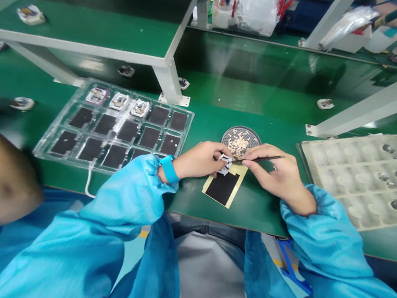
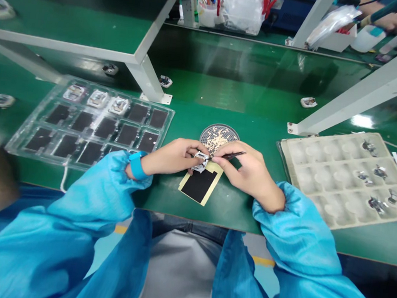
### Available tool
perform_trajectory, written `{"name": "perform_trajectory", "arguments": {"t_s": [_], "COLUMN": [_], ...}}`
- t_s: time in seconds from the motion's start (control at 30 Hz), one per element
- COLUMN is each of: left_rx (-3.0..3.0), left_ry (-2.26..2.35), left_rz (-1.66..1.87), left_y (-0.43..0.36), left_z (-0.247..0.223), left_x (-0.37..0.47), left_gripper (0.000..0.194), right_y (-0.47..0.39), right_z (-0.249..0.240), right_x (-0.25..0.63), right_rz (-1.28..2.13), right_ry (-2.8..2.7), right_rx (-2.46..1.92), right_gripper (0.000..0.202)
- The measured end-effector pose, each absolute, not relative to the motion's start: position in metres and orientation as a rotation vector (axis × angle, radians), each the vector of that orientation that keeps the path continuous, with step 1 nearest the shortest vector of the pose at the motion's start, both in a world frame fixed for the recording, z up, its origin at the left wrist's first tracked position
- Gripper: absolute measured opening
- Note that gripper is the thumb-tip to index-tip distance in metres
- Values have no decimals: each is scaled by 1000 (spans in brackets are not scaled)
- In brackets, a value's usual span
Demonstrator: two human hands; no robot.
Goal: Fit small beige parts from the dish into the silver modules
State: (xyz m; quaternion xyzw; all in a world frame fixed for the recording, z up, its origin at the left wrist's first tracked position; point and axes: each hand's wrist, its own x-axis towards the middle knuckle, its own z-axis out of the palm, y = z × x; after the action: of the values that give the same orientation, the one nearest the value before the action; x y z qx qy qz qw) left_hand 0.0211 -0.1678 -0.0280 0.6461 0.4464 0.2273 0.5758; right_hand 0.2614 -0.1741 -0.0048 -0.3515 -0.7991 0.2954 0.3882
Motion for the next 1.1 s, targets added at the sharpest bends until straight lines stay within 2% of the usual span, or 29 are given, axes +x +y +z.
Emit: {"name": "perform_trajectory", "arguments": {"t_s": [0.2, 0.4, 0.7, 1.1], "left_rx": [1417, 1356, 1425, 1456], "left_ry": [1022, 1021, 1014, 1059], "left_rz": [584, 693, 768, 790], "left_y": [-168, -169, -168, -164], "left_z": [-17, -6, -11, -10], "left_x": [26, 30, 27, 24], "left_gripper": [30, 23, 26, 29], "right_y": [-178, -177, -177, -159], "right_z": [1, 3, 1, 14], "right_x": [264, 265, 263, 277], "right_rz": [760, 803, 780, 1368], "right_ry": [-1886, -1828, -1829, -1678], "right_rx": [-893, -894, -951, -880], "right_gripper": [12, 13, 14, 22]}}
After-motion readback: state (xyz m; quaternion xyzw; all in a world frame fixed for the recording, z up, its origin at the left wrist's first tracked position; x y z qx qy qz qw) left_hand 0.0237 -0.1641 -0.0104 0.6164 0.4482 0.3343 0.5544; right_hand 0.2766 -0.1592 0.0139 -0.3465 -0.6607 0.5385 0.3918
